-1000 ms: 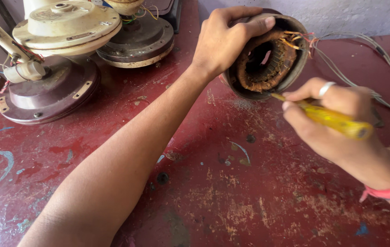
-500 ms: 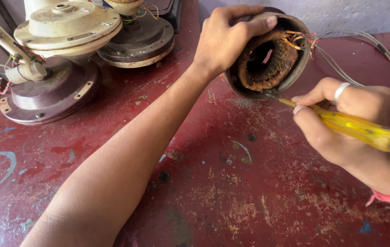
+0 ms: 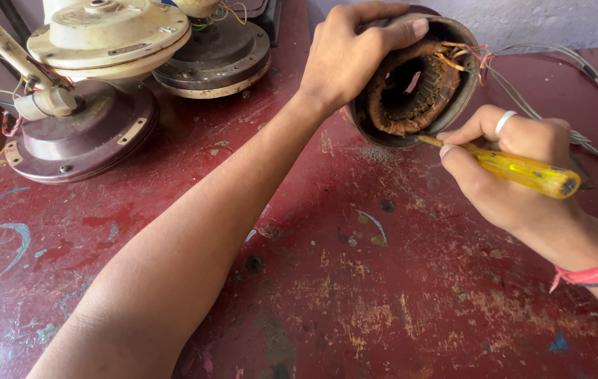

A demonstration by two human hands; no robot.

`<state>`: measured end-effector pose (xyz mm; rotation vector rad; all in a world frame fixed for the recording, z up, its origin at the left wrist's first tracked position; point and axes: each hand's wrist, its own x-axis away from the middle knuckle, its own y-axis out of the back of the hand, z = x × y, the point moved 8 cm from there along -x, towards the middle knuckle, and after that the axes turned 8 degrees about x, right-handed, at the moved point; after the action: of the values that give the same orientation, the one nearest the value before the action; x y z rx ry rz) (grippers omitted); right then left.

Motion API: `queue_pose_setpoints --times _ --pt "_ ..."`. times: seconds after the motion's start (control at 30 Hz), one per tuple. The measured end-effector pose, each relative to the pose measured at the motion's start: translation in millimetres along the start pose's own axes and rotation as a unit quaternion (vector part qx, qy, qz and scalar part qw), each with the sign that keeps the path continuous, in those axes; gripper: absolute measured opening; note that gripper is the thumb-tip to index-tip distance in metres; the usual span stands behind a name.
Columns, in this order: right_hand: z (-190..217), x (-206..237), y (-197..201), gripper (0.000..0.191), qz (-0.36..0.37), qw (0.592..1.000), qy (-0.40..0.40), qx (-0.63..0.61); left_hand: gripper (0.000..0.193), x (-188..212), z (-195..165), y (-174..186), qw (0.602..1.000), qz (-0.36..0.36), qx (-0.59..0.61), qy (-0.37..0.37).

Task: The person uses a yellow-handled screwdriver to scrape and clean the interior copper windings of a disassembled motor housing. They rotate the housing to access different sections while continuing to scrape away debris and residue from the inner surface.

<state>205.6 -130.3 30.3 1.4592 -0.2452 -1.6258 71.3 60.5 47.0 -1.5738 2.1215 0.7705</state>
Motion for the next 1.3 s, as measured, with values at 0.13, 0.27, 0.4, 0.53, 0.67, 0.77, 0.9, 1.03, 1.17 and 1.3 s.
queue_pose_setpoints --times 0.13,0.27,0.4,0.53,0.67,0.77,0.9,1.03,1.17,1.3 --pt "-3 2 3 0.010 -0.027 0.999 0.030 -0.035 0.051 0 2 1 1.000 -0.001 0.006 0.004" --pt "-9 1 0 0.008 -0.023 0.996 0.018 -0.089 0.052 -1 4 2 1.000 -0.007 0.021 0.018" --pt "-16 1 -2 0.009 -0.017 0.999 -0.008 -0.050 0.054 0 2 4 1.000 -0.006 0.017 0.007" --pt "-20 2 -4 0.011 -0.022 0.994 0.011 -0.103 0.055 1 1 0 1.000 0.008 0.026 0.008" --pt "-33 4 -10 0.011 0.002 0.997 -0.010 -0.074 0.058 -1 -2 -1 1.000 0.007 0.008 0.018" --pt "-32 7 -5 0.010 -0.024 0.996 0.016 -0.081 0.060 1 -3 0 1.000 0.010 0.005 0.016" --pt "-41 4 -10 0.011 0.002 0.984 -0.070 -0.163 0.062 2 -1 0 0.999 0.015 0.021 0.030" --pt "-31 0 -2 0.011 -0.020 0.989 -0.047 -0.141 0.064 1 -2 -1 0.999 0.018 0.020 0.032" --pt "-23 2 2 0.012 -0.024 0.998 -0.019 -0.054 0.064 1 -1 0 0.999 0.015 0.011 0.038" --pt "-22 5 -1 0.014 -0.018 0.999 -0.016 -0.032 0.064 2 -1 -1 0.999 0.015 0.024 0.036"
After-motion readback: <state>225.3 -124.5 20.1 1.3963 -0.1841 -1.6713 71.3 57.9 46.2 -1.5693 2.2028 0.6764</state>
